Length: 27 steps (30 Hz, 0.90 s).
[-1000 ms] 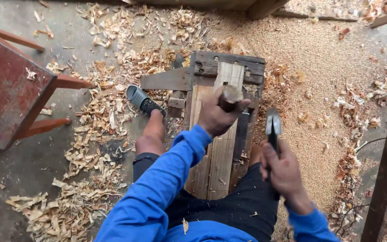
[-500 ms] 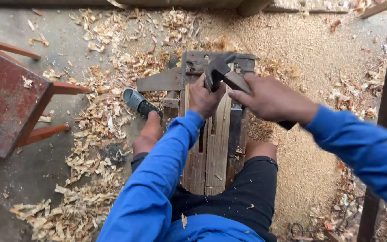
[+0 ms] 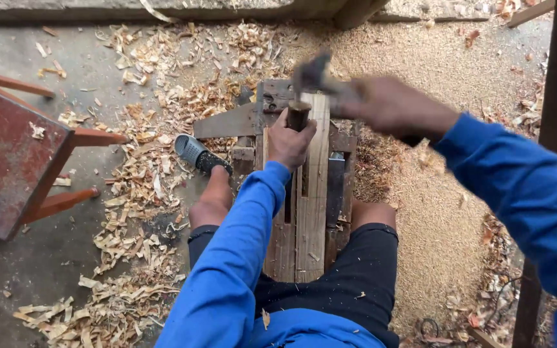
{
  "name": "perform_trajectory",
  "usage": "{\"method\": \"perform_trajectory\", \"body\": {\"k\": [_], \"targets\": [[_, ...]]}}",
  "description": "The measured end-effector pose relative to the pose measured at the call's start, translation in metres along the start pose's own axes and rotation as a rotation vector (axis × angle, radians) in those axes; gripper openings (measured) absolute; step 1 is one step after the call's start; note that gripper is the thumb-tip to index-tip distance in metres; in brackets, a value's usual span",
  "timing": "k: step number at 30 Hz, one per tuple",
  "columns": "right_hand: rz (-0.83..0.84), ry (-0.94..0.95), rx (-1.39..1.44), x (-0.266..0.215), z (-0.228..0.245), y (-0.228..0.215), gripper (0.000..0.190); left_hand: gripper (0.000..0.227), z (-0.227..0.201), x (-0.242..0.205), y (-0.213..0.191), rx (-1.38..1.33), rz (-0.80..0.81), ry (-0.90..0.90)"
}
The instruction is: Using a hammer and chisel to carve a slot into a wooden board.
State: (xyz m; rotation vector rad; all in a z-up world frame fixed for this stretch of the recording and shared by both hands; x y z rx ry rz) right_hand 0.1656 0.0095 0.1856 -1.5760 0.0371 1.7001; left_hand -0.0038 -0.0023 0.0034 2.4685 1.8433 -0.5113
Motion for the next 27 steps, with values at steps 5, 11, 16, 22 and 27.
{"method": "perform_trajectory", "body": {"k": [5, 11, 16, 22, 27], "targets": [[-0.775, -0.612, 0.431, 0.069, -0.039, -0.031, 0.042, 0.034, -0.006, -0.006, -0.003, -0.013, -0.019, 0.002], [-0.062, -0.197, -0.145, 0.032, 0.003, 0.031, 0.058, 0.043, 0.040, 0.004, 0.011, -0.045, 0.002, 0.027], [-0.400, -0.227, 0.380, 0.053, -0.015, -0.015, 0.057, 0.038, 0.019, -0.006, 0.004, -0.003, 0.022, -0.090], [-0.167, -0.161, 0.010, 0.049, -0.013, 0.036, 0.060, 0.034, 0.029, -0.008, 0.005, -0.006, 0.034, -0.030], [-0.124, -0.077, 0.084, 0.037, -0.017, 0.000, 0.060, 0.036, 0.023, -0.013, 0.004, 0.004, -0.020, -0.068]]}}
Point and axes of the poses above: each hand's wrist, its own x-axis towards the middle knuckle, its own y-axis out of the palm, z = x × y, the point moved 2 cm from there along x, towards the middle knuckle, and after that the axes turned 4 degrees about x, right-handed, at the moved point
